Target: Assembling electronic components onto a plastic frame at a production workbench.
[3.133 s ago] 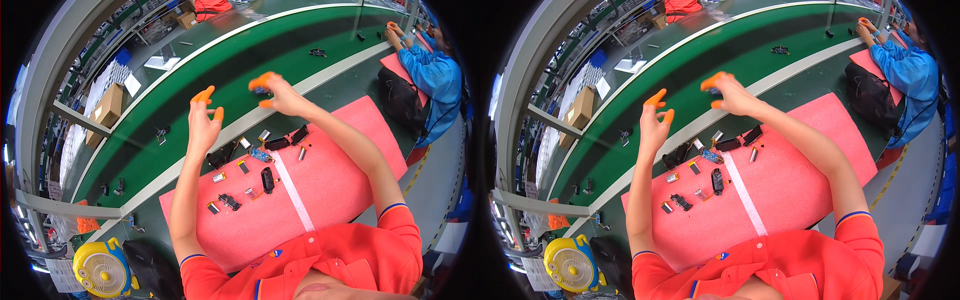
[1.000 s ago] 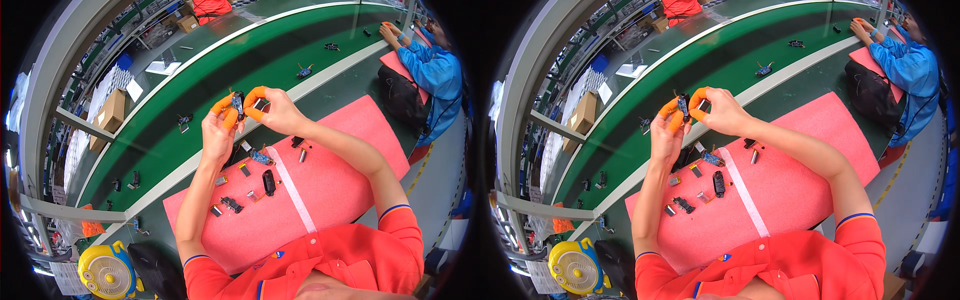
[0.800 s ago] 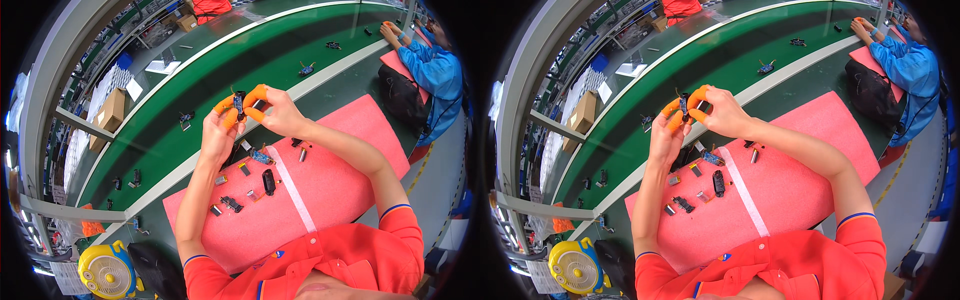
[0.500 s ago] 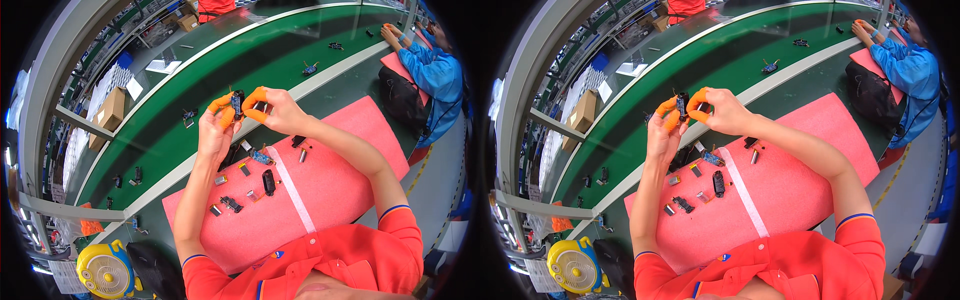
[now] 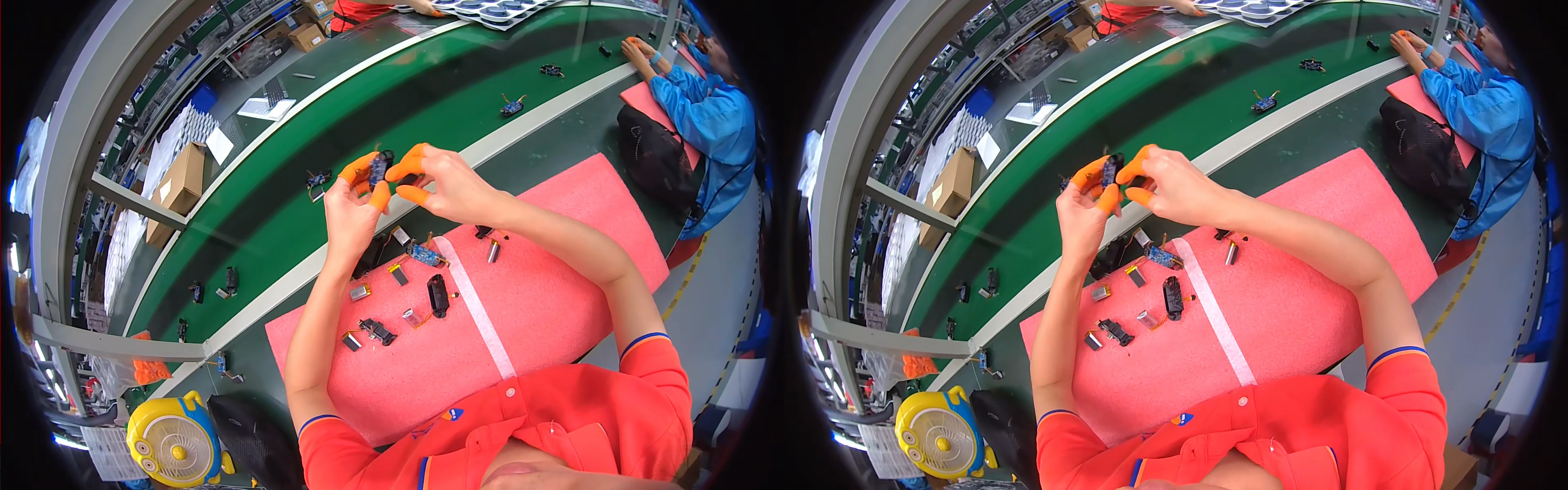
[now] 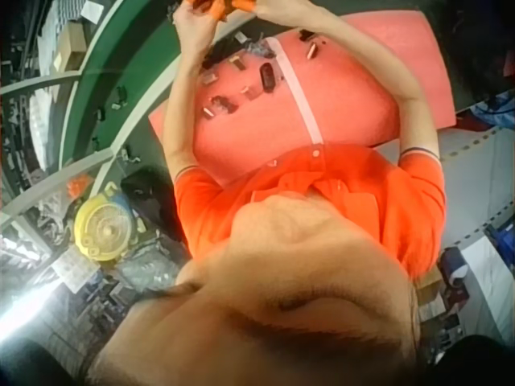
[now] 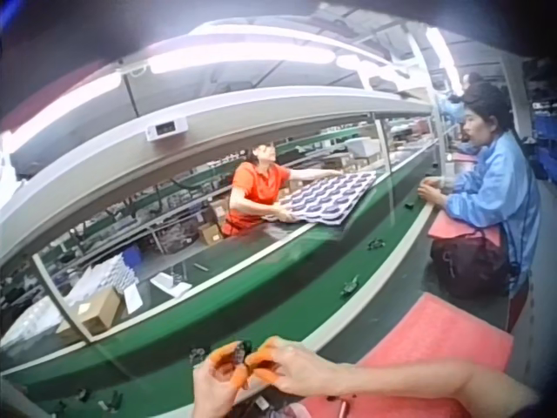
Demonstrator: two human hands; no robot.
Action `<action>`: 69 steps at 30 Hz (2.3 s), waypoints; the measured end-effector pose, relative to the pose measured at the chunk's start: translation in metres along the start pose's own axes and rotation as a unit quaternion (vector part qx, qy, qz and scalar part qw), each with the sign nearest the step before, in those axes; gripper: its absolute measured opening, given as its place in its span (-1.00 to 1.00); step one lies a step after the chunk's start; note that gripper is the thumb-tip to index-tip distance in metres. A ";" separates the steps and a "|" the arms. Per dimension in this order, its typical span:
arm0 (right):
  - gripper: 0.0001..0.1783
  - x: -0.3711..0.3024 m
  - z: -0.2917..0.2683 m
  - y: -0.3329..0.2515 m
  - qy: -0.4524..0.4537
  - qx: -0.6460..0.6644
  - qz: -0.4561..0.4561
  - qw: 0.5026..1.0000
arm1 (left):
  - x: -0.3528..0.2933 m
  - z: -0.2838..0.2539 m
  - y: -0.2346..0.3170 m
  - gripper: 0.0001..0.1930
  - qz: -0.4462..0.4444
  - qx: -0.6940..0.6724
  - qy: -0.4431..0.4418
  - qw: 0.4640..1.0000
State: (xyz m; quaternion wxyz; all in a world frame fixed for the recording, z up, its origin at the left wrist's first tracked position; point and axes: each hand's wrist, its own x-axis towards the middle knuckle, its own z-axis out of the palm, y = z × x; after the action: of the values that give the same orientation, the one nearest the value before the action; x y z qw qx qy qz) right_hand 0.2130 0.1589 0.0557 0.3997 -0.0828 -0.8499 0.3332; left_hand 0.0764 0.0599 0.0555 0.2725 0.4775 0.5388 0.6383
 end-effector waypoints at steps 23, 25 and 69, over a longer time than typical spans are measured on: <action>-0.63 -0.004 0.002 0.030 -0.020 -0.217 -0.340 0.915 | -0.004 -0.001 -0.014 -0.54 0.102 0.051 -0.007 0.993; -0.66 -0.002 0.001 0.030 -0.043 -0.203 -0.339 0.918 | -0.006 -0.003 -0.013 -0.52 0.070 0.025 -0.021 0.997; -0.61 0.024 -0.005 0.065 -0.028 0.062 0.172 0.983 | 0.008 -0.018 -0.007 -0.31 0.009 0.177 -0.017 0.984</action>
State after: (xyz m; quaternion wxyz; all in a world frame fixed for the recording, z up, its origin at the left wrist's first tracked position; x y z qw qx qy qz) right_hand 0.1926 0.2206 0.0321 0.3173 -0.1935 -0.8114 0.4511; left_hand 0.0554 0.0610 0.0518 0.1864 0.5338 0.6343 0.5272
